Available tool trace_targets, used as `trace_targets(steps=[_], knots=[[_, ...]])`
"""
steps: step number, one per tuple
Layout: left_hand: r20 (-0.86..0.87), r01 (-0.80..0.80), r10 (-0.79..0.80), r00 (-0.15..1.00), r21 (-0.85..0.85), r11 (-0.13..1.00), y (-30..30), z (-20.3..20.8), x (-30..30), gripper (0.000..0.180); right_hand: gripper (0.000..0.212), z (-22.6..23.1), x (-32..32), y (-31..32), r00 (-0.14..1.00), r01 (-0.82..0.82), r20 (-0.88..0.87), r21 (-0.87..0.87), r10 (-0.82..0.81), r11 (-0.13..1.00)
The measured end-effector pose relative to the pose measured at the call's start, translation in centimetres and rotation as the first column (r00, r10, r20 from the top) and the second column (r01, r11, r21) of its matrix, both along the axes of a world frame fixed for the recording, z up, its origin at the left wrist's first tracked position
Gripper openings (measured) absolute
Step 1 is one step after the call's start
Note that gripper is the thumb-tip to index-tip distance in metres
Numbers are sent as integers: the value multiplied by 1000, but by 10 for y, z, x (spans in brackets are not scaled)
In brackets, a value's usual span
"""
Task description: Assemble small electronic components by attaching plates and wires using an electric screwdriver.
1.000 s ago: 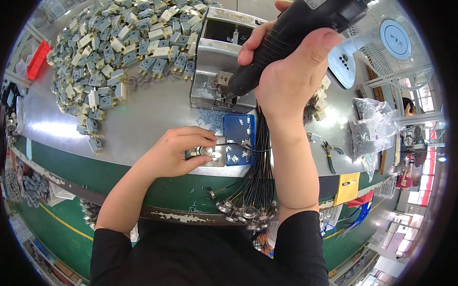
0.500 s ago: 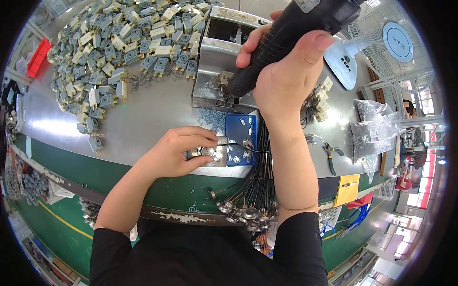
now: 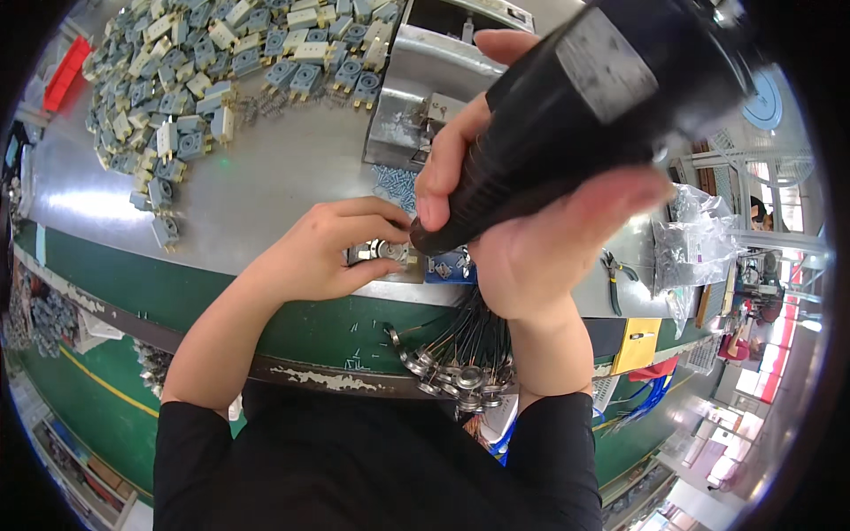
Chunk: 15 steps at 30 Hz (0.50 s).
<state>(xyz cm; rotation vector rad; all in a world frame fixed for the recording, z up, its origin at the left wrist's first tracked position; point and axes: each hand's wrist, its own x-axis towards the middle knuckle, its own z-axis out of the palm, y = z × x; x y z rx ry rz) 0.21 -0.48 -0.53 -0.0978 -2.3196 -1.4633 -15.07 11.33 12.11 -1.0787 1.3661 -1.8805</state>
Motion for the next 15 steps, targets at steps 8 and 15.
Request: trace_targets(steps=[8,15], knots=[[-11,7,-7,1000,8,1000,1,-4,0,24,127,-11,13,5,999,24,-28,23,-23,999],[-17,-19,19,1000,0,1000,3,-5,0,25,129,-11,16,6,997,47,-60,93,-41,995]])
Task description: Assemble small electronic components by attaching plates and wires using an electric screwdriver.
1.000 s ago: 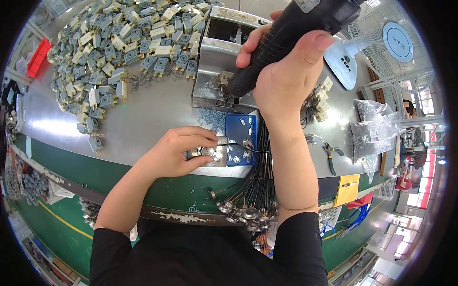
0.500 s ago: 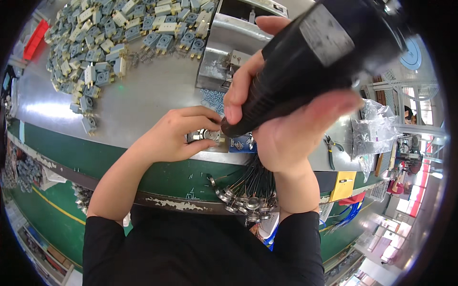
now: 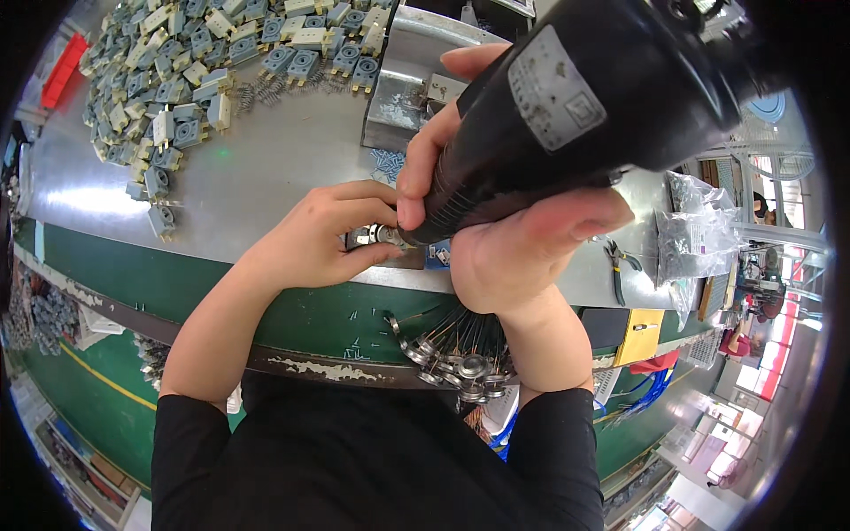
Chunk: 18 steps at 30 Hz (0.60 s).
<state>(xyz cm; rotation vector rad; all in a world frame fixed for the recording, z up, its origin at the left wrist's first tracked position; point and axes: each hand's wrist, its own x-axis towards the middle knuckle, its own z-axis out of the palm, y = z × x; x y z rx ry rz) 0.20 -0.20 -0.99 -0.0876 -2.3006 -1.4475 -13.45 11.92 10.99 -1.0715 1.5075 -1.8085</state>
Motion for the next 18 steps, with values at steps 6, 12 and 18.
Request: trace_targets(steps=[6,12,18], knots=[[18,3,-4,1000,14,1000,0,1,0,24,128,-4,-3,1,1000,-1,11,-8,1,1000],[15,6,-6,1000,2,1000,-1,-1,1,24,121,-17,-5,4,991,-89,91,-115,99,989],[25,15,-15,1000,-9,1000,-2,1,-1,24,105,-27,-2,4,947,-183,195,-324,255,928]])
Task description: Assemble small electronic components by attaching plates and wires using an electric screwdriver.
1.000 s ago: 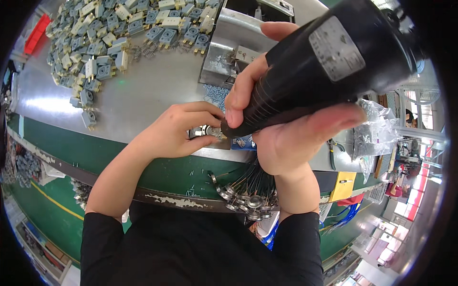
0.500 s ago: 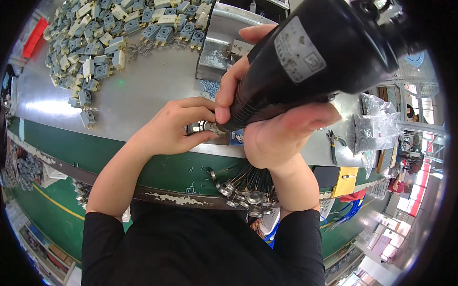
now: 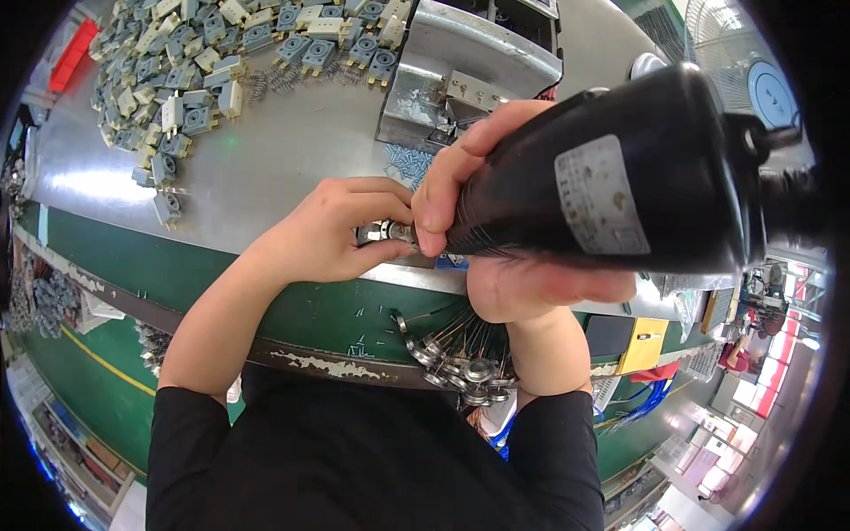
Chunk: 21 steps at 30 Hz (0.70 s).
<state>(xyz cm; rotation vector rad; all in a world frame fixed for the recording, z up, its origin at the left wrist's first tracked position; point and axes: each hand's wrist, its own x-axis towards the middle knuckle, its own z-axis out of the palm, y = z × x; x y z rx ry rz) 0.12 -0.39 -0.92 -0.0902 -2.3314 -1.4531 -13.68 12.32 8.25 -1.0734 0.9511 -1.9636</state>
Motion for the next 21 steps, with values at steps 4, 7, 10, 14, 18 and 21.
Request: trace_targets(steps=[4,7,10,14,18,21], knots=[[18,-6,6,1000,4,1000,1,-2,1,24,104,-2,-6,-3,986,-48,-160,-43,40,998],[19,-8,8,1000,4,1000,1,0,0,25,104,-2,-11,-5,966,-88,-251,-74,67,993],[28,0,-1,1000,16,1000,1,1,0,25,106,-4,-12,-5,965,-106,-247,-86,82,991],[16,-6,6,1000,6,1000,-3,-3,3,24,114,0,-8,1,985,-71,-154,37,75,997],[-18,17,-17,1000,7,1000,-2,-2,-2,26,121,27,-38,-5,948,-260,-227,-140,225,955],[-31,24,-24,999,5,1000,-2,0,-2,30,125,43,-55,-11,976,-113,-210,-269,57,956]])
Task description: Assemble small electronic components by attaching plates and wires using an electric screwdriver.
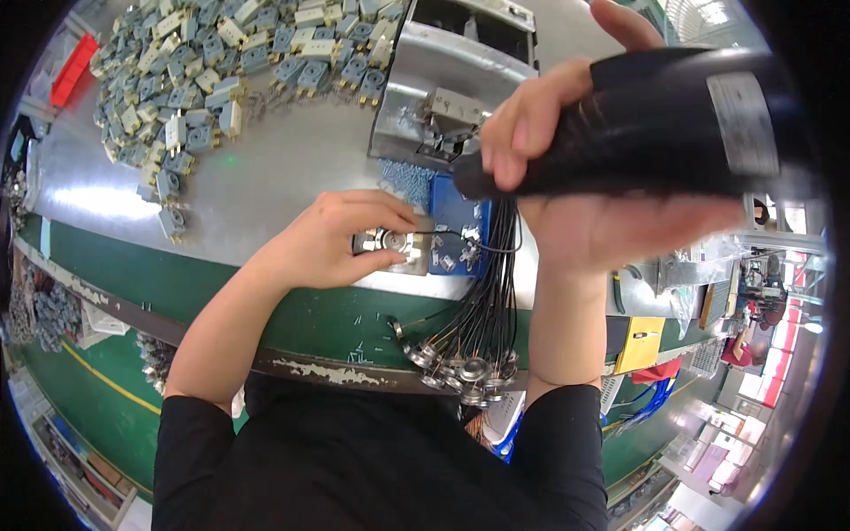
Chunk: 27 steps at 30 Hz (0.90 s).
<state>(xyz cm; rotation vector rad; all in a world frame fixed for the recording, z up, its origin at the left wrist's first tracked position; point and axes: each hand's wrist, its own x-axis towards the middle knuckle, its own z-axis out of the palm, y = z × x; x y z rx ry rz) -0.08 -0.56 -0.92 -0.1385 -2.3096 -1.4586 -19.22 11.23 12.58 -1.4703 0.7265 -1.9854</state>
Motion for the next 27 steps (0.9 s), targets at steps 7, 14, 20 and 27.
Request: trace_targets(steps=[7,14,20,27], knots=[[32,5,-6,999,27,1000,0,2,1,30,119,-2,-14,-25,807,584,-34,183,-589,791],[43,3,-4,999,35,999,0,5,-1,31,113,-5,-21,-36,791,600,-37,244,-611,762],[41,-12,12,999,14,1000,0,4,1,30,110,-5,-13,-43,797,599,-80,230,-598,767],[38,-9,8,999,16,1000,2,6,1,31,109,-3,-12,-43,812,577,-83,262,-577,774]])
